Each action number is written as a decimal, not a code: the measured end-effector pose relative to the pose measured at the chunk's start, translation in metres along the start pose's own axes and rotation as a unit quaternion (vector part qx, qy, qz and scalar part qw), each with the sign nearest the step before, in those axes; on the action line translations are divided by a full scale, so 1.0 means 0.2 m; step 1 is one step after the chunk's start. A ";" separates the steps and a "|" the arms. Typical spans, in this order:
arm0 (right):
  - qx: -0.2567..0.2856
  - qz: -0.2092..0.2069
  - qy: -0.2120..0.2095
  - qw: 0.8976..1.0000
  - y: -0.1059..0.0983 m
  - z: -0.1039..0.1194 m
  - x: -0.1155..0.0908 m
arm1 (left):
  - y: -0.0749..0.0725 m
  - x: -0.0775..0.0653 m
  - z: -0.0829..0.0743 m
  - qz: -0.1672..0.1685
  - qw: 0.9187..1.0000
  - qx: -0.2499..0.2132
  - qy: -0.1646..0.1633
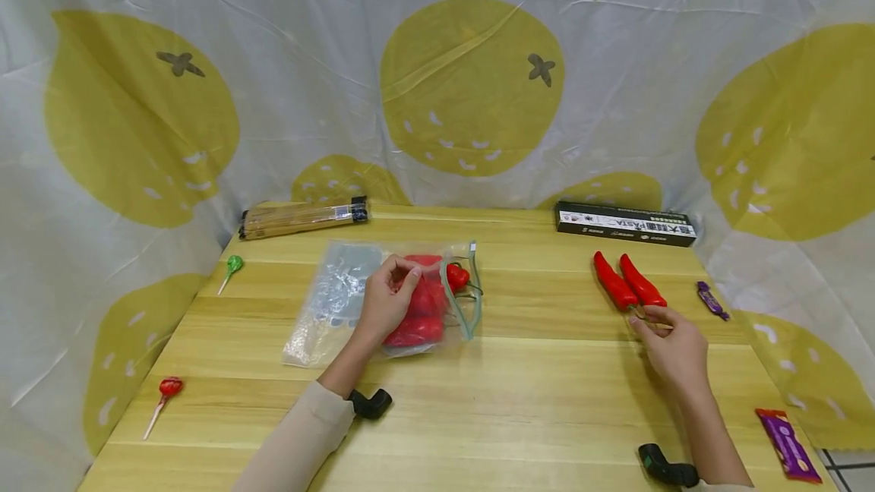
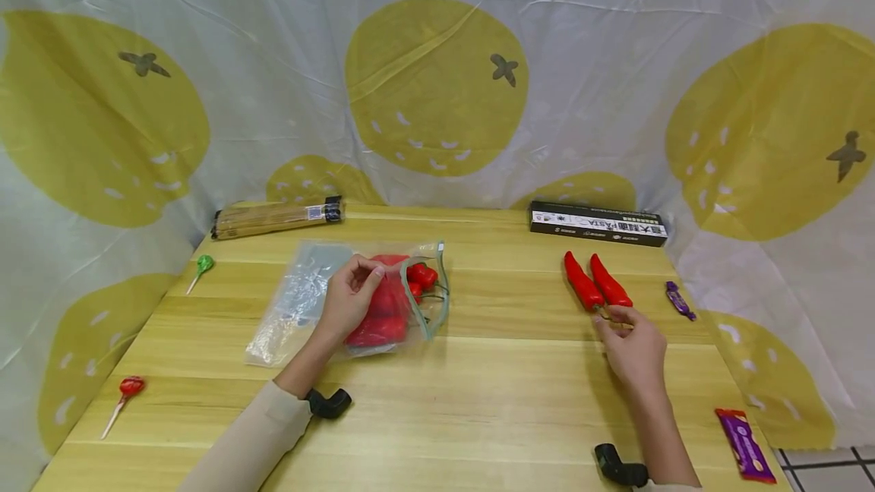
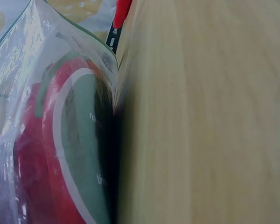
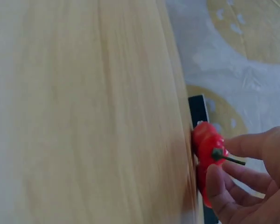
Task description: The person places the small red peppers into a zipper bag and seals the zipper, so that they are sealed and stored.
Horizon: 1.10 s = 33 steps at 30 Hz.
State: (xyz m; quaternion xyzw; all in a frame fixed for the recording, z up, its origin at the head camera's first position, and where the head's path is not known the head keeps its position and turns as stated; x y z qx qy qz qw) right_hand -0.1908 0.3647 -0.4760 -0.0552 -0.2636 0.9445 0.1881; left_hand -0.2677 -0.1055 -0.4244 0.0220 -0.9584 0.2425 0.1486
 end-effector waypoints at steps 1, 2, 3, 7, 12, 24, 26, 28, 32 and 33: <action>0.005 0.007 0.000 1.000 0.01 0.00 0.00 | -0.01 0.00 -0.02 0.001 1.000 0.001 0.000; 0.011 0.012 -0.001 1.000 0.02 -0.01 0.01 | -0.01 -0.01 -0.01 0.003 1.000 -0.002 -0.004; 0.016 0.014 0.000 1.000 0.03 -0.01 0.01 | -0.01 -0.01 -0.01 0.004 1.000 -0.001 -0.004; 0.035 0.004 0.017 0.999 0.03 -0.04 0.02 | -0.01 -0.01 -0.01 0.007 1.000 -0.004 -0.009; 0.061 -0.039 0.034 0.997 -0.01 -0.05 0.02 | -0.02 -0.01 0.00 0.008 1.000 -0.008 -0.010; 0.120 0.052 -0.048 0.990 0.17 0.19 -0.06 | -0.02 0.00 0.01 0.021 1.000 -0.006 -0.015; 0.140 0.084 -0.055 0.985 0.23 0.24 -0.06 | -0.02 0.00 0.01 0.021 1.000 -0.010 -0.013; 0.161 0.111 -0.058 0.979 0.30 0.29 -0.07 | -0.02 0.00 0.01 0.021 1.000 -0.013 -0.010; 0.187 0.153 -0.056 0.969 0.43 0.38 -0.08 | -0.02 0.00 0.00 0.021 1.000 -0.022 -0.005; 0.192 0.161 -0.055 0.967 0.46 0.39 -0.08 | -0.01 0.00 0.00 0.020 1.000 -0.021 -0.005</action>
Point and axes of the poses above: each hand's wrist, its own x-axis towards the middle knuckle, its own y-axis out of the palm, z = x × y, the point moved 9 cm from there along x, towards the middle knuckle, and after that the axes turned 14 degrees about x, right-handed, at the moved point
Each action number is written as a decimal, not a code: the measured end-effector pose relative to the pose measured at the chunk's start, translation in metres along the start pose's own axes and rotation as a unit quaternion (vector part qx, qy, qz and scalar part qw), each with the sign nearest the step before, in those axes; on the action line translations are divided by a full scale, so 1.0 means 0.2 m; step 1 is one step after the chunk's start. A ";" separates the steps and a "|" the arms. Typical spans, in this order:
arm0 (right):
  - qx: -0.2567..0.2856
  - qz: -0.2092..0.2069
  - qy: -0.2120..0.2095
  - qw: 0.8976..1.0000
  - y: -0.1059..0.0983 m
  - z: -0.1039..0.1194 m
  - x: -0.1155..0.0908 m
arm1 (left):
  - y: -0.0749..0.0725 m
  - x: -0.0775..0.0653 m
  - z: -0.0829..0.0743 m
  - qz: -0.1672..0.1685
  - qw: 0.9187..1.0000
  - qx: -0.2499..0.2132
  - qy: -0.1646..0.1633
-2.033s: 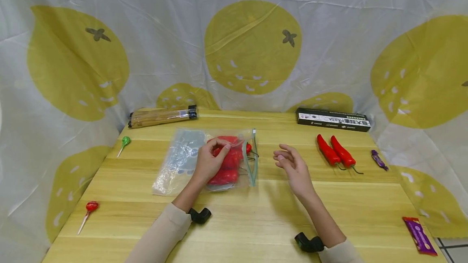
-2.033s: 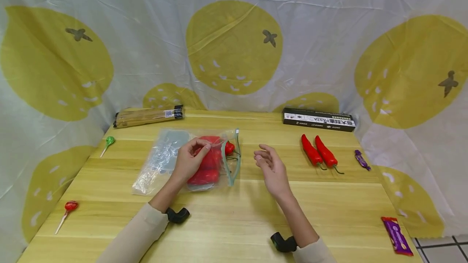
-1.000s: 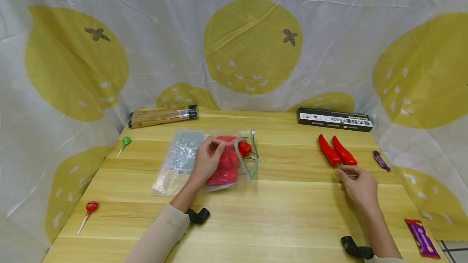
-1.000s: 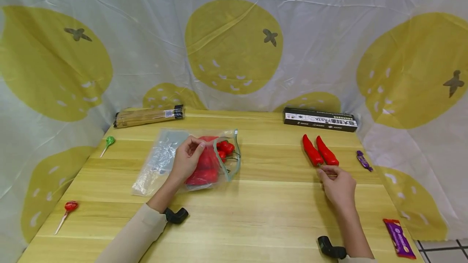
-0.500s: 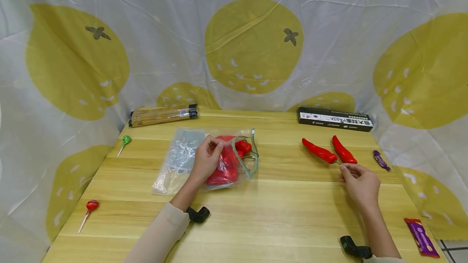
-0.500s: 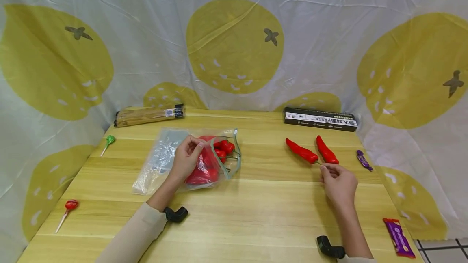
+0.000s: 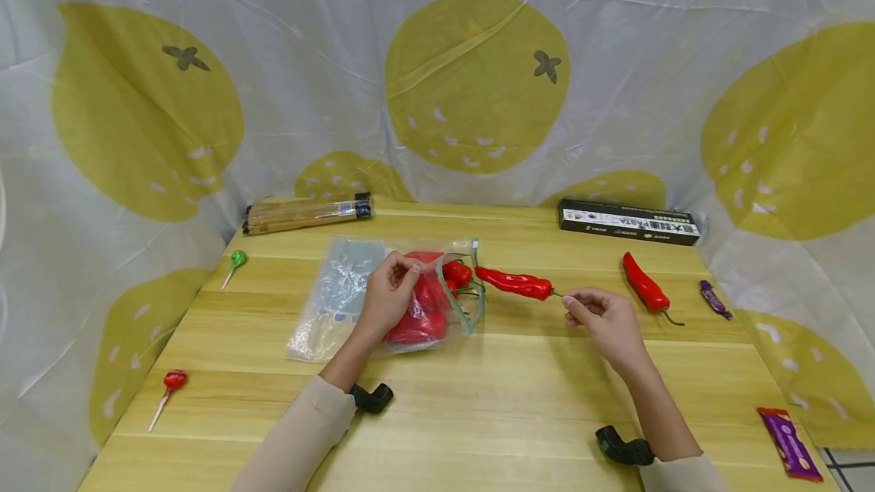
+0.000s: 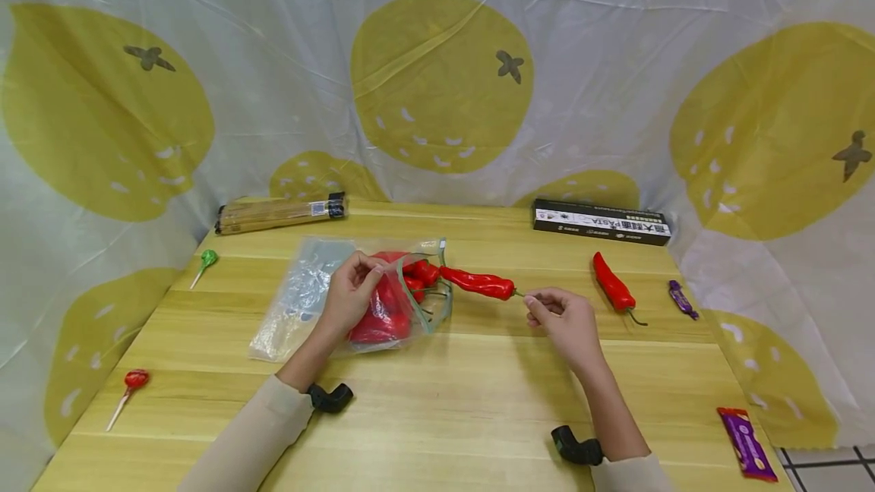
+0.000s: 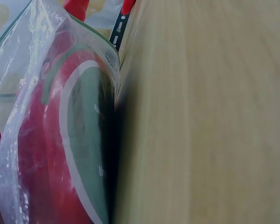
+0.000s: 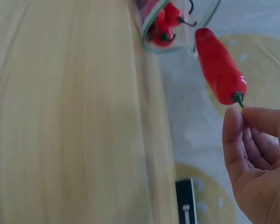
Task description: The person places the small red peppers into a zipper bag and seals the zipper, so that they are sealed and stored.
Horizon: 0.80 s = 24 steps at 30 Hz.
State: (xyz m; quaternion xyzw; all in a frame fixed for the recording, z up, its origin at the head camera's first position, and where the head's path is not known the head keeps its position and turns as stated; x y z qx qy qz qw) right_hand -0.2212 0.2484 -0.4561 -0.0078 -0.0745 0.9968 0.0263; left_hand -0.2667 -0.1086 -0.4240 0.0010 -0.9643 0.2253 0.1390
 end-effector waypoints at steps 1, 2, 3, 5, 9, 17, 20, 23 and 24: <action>0.003 0.007 -0.001 1.000 0.03 0.00 0.01 | 0.00 0.00 0.00 0.000 1.000 0.001 0.000; 0.004 0.013 -0.001 1.000 0.07 0.01 0.02 | 0.00 0.00 0.00 -0.001 1.000 0.002 0.000; 0.003 0.019 -0.005 1.000 0.10 0.01 0.03 | 0.00 0.00 0.00 -0.004 1.000 0.004 0.000; 0.008 0.032 -0.010 0.999 0.17 0.02 0.05 | 0.00 0.01 0.01 -0.006 1.000 0.003 0.000; 0.004 0.056 -0.026 0.998 0.30 0.05 0.10 | 0.03 0.02 0.08 -0.013 1.000 0.000 0.005; -0.003 0.087 -0.044 0.995 0.51 0.11 0.16 | 0.02 0.00 -0.02 0.005 1.000 -0.003 0.016; -0.025 0.096 -0.051 0.994 0.57 0.12 0.19 | 0.02 0.00 -0.03 0.002 1.000 -0.004 0.020; -0.040 0.103 -0.048 0.993 0.61 0.10 0.20 | 0.02 -0.01 -0.03 0.001 1.000 0.001 0.024; -0.037 0.103 -0.045 0.993 0.62 0.09 0.20 | 0.03 -0.01 -0.03 0.003 1.000 0.004 0.024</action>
Point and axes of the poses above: each hand's wrist, its own x-axis towards the middle knuckle, its own y-axis out of the palm, z = x × y, the point moved 9 cm from there along x, towards the middle knuckle, and after that the axes turned 14 degrees about x, right-handed, at the moved point
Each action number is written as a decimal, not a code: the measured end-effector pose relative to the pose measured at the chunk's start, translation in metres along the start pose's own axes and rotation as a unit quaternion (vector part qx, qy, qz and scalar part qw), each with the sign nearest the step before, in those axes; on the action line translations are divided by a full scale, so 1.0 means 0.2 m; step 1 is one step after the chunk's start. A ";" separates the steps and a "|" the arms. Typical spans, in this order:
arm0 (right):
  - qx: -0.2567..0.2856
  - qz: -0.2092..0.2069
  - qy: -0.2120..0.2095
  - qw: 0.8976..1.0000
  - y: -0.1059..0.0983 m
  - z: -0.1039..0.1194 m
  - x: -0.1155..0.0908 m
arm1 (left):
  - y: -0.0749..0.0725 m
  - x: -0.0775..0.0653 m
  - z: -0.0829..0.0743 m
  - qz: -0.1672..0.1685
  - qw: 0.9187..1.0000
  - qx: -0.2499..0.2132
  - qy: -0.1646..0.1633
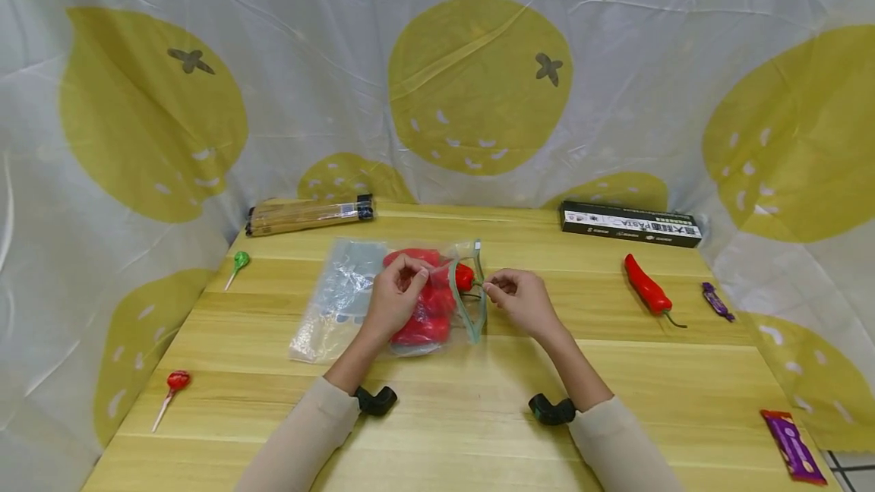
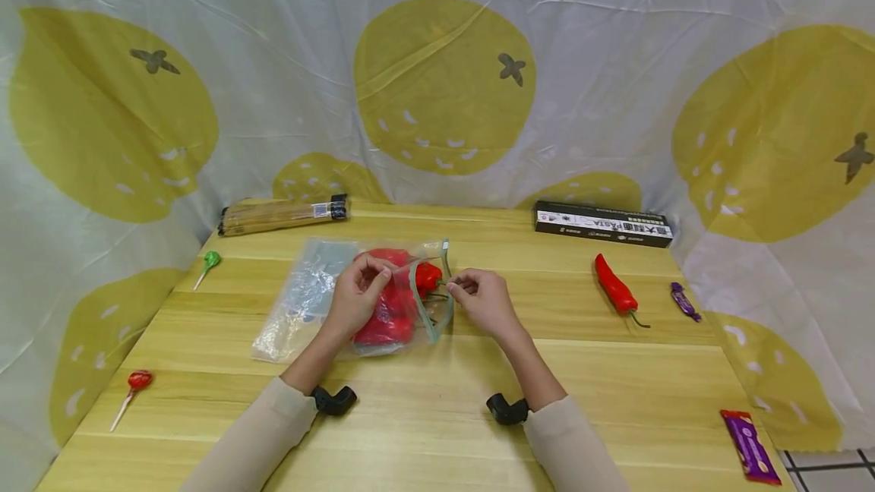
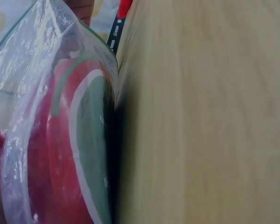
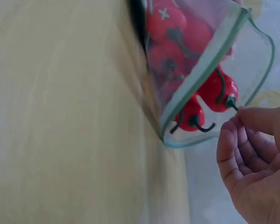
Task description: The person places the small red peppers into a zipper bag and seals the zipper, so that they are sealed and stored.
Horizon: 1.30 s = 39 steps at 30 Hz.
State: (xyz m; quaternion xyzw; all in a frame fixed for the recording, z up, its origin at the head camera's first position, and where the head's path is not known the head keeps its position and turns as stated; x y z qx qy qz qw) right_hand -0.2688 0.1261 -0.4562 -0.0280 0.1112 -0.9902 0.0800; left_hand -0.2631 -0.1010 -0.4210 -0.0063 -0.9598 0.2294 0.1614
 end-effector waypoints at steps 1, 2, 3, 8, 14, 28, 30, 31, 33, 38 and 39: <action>0.009 -0.001 0.005 1.000 0.00 -0.01 0.00 | 0.00 0.00 0.00 0.002 1.000 0.001 0.000; 0.022 -0.004 0.008 1.000 0.01 -0.02 0.00 | 0.01 0.00 0.00 0.004 1.000 0.003 0.000; 0.038 -0.008 0.011 0.999 0.01 -0.03 -0.01 | 0.01 0.00 0.00 0.005 1.000 0.004 -0.001; 0.132 -0.032 0.003 0.991 -0.02 -0.02 -0.06 | 0.00 0.00 0.01 0.000 1.000 0.005 -0.006; 0.183 -0.040 -0.025 0.982 -0.04 0.05 -0.15 | 0.00 0.00 0.02 0.002 1.000 0.007 -0.011; 0.248 0.067 -0.058 0.965 0.11 0.14 -0.19 | 0.00 0.00 0.01 0.000 1.000 0.001 -0.001; 0.266 0.084 -0.054 0.959 0.15 0.15 -0.18 | 0.00 0.00 0.00 0.001 1.000 -0.001 0.002; 0.272 0.092 -0.053 0.956 0.17 0.15 -0.18 | 0.00 0.00 0.00 0.001 1.000 -0.001 0.002; 0.276 0.105 -0.051 0.954 0.20 0.15 -0.17 | 0.00 0.00 0.00 0.003 1.000 -0.001 0.001; 0.259 0.118 -0.051 0.957 0.24 0.16 -0.15 | 0.00 -0.01 0.00 0.005 1.000 0.002 -0.001; 0.256 0.118 -0.051 0.958 0.24 0.16 -0.15 | 0.00 -0.01 0.00 0.006 1.000 0.002 -0.001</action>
Point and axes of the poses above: each hand's wrist, its own x-axis towards the middle knuckle, its own y-axis out of the palm, z = x × y, the point moved 9 cm from there along x, towards the middle knuckle, and after that the axes turned 14 degrees about x, right-handed, at the moved point
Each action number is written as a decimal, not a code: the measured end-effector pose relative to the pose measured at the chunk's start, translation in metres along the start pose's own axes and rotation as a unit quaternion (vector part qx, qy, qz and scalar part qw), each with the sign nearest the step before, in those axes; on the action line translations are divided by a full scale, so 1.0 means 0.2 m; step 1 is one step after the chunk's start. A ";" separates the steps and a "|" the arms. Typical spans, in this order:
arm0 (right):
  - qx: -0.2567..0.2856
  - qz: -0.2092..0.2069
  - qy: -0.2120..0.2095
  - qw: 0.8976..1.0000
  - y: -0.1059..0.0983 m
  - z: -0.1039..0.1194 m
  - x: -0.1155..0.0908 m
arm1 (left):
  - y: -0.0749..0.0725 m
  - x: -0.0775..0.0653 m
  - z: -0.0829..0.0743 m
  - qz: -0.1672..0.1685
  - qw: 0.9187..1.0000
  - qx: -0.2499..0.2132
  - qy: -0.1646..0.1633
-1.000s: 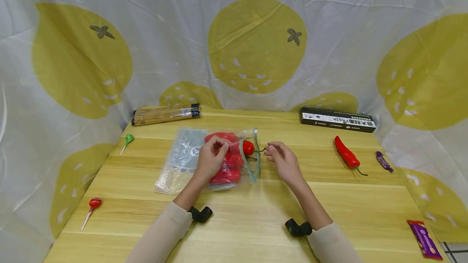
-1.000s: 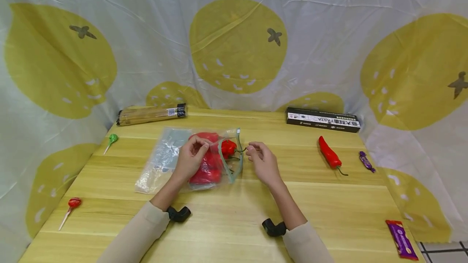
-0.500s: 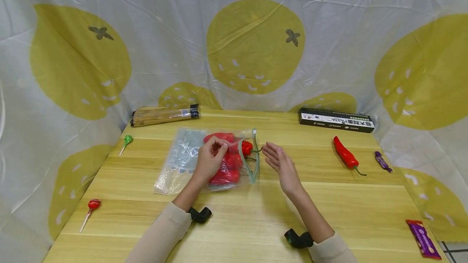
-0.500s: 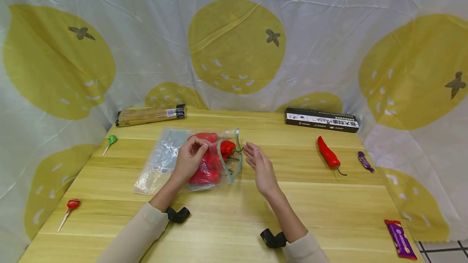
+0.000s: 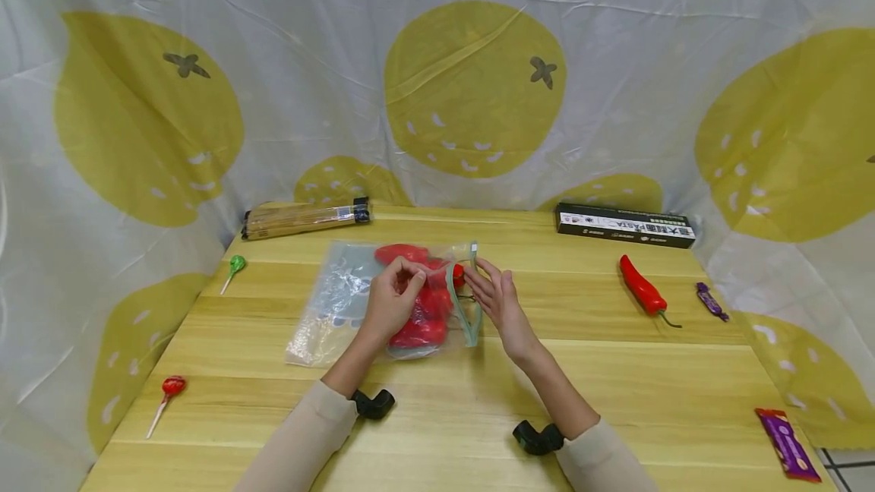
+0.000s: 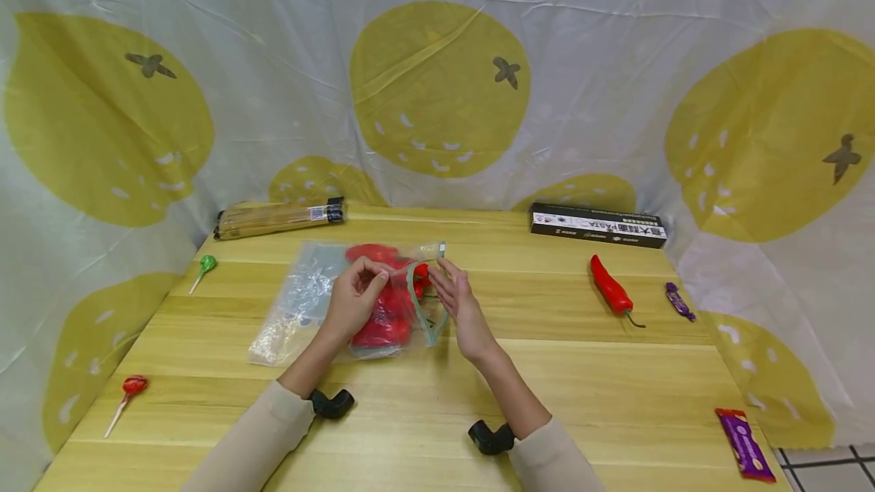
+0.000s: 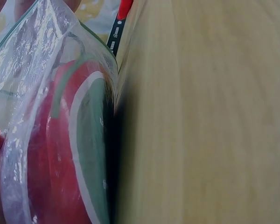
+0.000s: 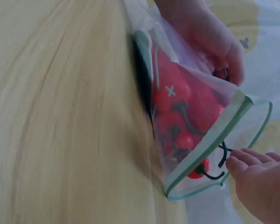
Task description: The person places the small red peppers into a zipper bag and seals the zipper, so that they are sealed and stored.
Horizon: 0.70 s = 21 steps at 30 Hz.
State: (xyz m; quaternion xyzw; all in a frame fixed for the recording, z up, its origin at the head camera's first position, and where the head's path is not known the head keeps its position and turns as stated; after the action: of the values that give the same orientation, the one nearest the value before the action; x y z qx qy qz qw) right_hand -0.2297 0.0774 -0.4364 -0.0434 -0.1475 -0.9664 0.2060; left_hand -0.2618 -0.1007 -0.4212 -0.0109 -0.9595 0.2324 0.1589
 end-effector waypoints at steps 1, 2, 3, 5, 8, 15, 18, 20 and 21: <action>-0.004 0.001 0.000 1.000 0.00 0.00 0.00 | 0.00 0.00 0.00 0.002 1.000 0.000 -0.003; -0.007 0.001 -0.001 1.000 -0.01 0.01 0.00 | 0.00 0.00 0.00 0.003 1.000 0.001 -0.004; -0.008 0.000 -0.003 1.000 -0.02 0.01 -0.01 | 0.00 0.00 0.01 0.004 1.000 0.001 -0.006; -0.015 -0.006 -0.011 1.000 -0.06 0.04 -0.03 | 0.00 0.00 0.01 0.006 1.000 -0.001 -0.007; -0.035 -0.027 -0.032 0.999 -0.14 0.09 -0.09 | 0.01 0.00 0.00 0.007 1.000 0.000 -0.005; -0.173 -0.145 -0.045 0.973 -0.48 0.20 -0.32 | 0.02 0.00 0.00 0.012 1.000 0.004 -0.002; -0.267 -0.204 -0.039 0.941 -0.65 0.26 -0.43 | 0.01 0.00 0.00 0.011 1.000 0.005 -0.003; -0.324 -0.240 -0.034 0.915 -0.75 0.31 -0.50 | 0.01 0.01 0.00 0.009 1.000 0.006 -0.003; -0.347 -0.257 -0.032 0.902 -0.80 0.34 -0.53 | 0.00 0.01 0.00 0.007 1.000 0.007 -0.001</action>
State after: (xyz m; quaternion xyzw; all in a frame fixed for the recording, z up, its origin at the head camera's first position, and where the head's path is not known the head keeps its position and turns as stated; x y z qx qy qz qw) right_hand -0.1975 0.2776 -0.4304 -0.1034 0.1845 -0.9739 -0.0822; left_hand -0.2631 -0.1001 -0.4207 -0.0161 -0.9580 0.2398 0.1562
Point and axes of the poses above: each hand's wrist, its own x-axis towards the middle knuckle, its own y-axis out of the palm, z = x × y, the point moved 9 cm from there along x, towards the middle knuckle, and after that the axes turned 14 degrees about x, right-handed, at the moved point
